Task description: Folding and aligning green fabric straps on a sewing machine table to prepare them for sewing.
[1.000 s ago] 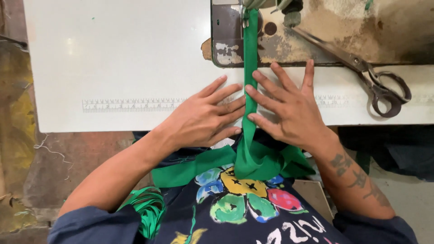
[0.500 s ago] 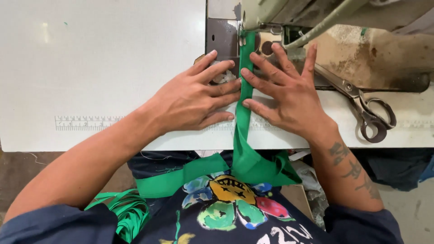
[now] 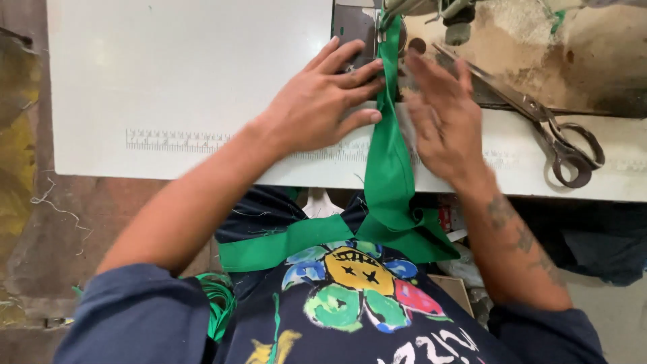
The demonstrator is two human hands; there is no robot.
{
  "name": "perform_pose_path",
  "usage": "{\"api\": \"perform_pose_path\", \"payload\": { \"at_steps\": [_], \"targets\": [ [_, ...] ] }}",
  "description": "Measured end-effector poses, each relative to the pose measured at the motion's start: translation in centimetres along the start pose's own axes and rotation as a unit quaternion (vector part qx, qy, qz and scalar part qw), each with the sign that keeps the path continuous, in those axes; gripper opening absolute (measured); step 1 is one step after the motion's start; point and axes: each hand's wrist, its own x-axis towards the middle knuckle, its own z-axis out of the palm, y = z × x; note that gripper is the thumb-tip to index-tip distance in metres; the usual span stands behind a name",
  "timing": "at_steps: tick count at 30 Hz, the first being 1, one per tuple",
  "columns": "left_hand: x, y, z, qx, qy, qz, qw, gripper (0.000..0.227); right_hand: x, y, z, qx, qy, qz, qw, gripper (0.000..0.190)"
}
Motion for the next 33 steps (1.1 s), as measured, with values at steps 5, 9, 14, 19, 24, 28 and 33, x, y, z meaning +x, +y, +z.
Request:
{"api": "perform_pose_path", "payload": {
  "at_steps": [5, 9, 14, 19, 24, 28, 33],
  "targets": [
    [-3.0, 14.1, 0.0, -0.092, 0.295, -0.21, 0.928, 0.014, -6.9, -7.3, 1.7, 0.038, 0.054, 0.263, 0.963, 0.082],
    [-5.8, 19.0, 3.8, -0.337, 0.212, -0.466, 0.79, 0.027, -9.6, -9.1, 2.3, 0.02, 0.097, 0.234, 0.967, 0.074],
    [-6.8, 20.2, 5.6, -0.25, 0.3, -0.393, 0.832, 0.017, -9.8, -10.2, 2.2, 0.027, 0.046, 0.144, 0.988, 0.062],
    [-6.8, 20.9, 6.3, -0.053, 0.198, -0.27, 0.941, 0.018, -10.0, -9.4, 2.9, -0.088, -0.068, 0.169, 0.979, 0.061],
    [-6.9, 20.2, 6.5, 0.133, 0.156, -0.236, 0.95, 0.013, -10.5, -9.3, 3.8, -0.158, -0.062, 0.222, 0.96, 0.061],
    [-7.4, 19.0, 7.1, 0.137, 0.108, -0.179, 0.968, 0.021, -10.2, -9.8, 3.7, -0.161, -0.09, 0.236, 0.954, 0.068],
    [-6.8, 16.2, 4.3, 0.069, 0.035, -0.117, 0.99, 0.02, -11.1, -8.9, 4.5, -0.237, -0.084, 0.166, 0.953, 0.069]
  ]
}}
